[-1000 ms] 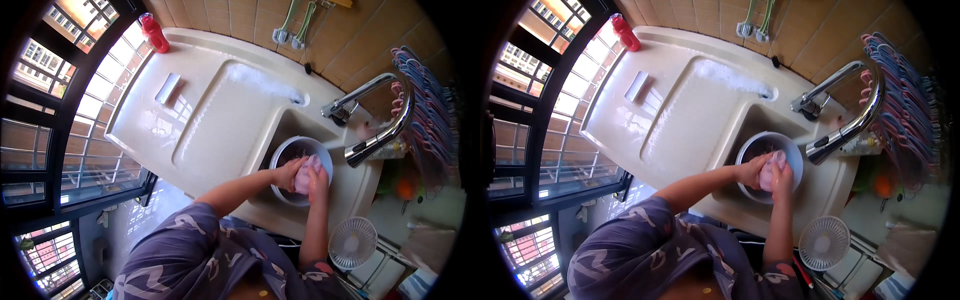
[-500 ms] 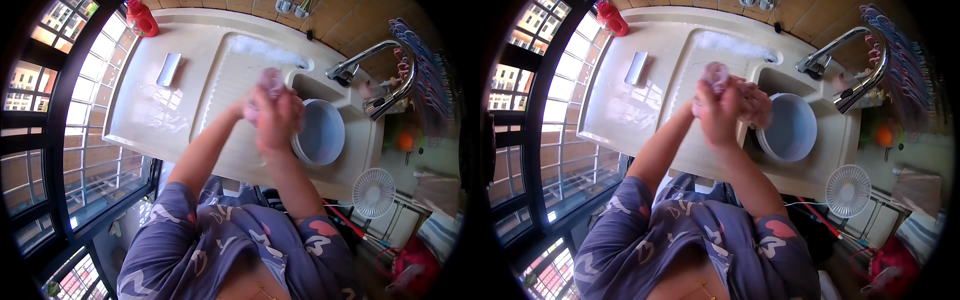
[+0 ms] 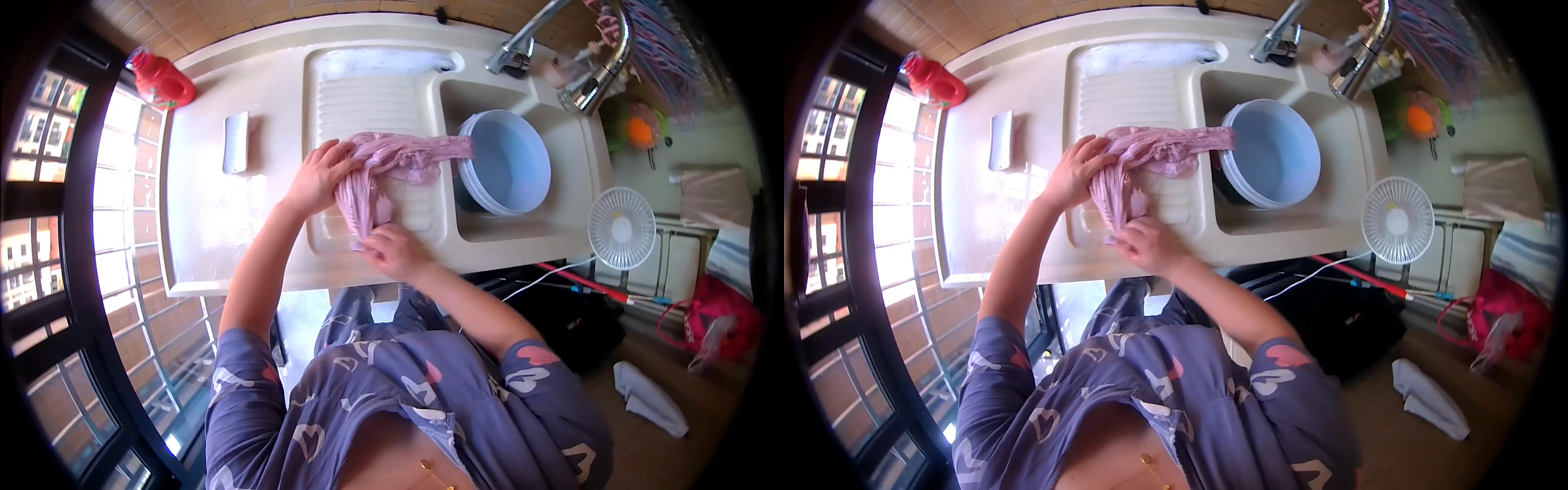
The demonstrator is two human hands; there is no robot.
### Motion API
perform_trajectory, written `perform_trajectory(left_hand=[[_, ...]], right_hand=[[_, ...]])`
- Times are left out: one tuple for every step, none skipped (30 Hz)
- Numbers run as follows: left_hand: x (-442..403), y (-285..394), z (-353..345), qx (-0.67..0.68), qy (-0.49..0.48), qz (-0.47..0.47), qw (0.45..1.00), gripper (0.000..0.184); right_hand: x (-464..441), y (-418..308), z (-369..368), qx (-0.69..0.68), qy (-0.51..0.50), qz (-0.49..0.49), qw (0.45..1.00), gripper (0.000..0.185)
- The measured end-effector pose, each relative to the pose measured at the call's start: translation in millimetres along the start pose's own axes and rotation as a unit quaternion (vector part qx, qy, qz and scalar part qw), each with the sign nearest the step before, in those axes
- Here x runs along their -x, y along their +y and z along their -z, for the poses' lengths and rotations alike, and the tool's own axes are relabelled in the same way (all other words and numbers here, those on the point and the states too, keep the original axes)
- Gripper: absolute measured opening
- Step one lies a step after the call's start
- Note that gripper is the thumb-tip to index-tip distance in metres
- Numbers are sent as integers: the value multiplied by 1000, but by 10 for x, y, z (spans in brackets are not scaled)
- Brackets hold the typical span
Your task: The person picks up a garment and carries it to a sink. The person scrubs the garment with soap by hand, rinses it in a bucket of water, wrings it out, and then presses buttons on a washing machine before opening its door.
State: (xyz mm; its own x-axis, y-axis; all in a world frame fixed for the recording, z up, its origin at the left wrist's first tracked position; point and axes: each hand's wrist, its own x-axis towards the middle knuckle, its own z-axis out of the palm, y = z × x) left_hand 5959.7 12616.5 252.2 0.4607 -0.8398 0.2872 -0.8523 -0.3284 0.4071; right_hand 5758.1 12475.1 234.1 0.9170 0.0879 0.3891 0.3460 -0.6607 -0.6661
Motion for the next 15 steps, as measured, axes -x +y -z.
perform_trajectory(left_hand=[[6,71,4,-4,-20,18,1000,47],[16,71,-70,6,-39,9,999,58],[-20,187,-24,-16,-55,32,998,62],[-68,322,11,-37,-71,57,995,67],[-126,358,24,-19,-67,35,997,74],[-192,412,23,-10,-22,15,1000,71],[-237,390,-81,24,-18,16,999,68],[-316,403,-129,57,-14,18,998,66],[-348,432,-168,79,25,31,996,64],[-352,437,-182,73,27,29,997,64],[-351,420,-223,88,14,118,989,66],[-336,402,-265,103,-3,208,973,68],[-305,366,-279,116,24,236,964,84],[-244,310,-307,112,22,235,965,84],[-179,246,-327,201,101,282,933,89]], right_hand=[[53,91,190,31,-17,24,999,17],[59,208,390,63,-33,52,996,17],[79,376,543,103,-48,7,994,19],[88,560,634,141,-65,-37,987,22],[11,724,678,161,-3,-75,984,28],[-91,895,692,178,60,-113,976,33],[-251,1053,670,180,65,-109,976,33],[-465,1178,625,190,178,-169,951,38],[-630,1263,556,195,289,-227,909,43],[-808,1208,529,192,294,-222,909,43],[-1026,1088,536,217,201,-296,908,45],[-1189,1016,504,237,104,-368,893,48],[-1265,1074,393,273,101,-356,888,53],[-1357,1013,369,269,104,-357,888,53],[-1407,939,354,276,73,-326,901,50]])
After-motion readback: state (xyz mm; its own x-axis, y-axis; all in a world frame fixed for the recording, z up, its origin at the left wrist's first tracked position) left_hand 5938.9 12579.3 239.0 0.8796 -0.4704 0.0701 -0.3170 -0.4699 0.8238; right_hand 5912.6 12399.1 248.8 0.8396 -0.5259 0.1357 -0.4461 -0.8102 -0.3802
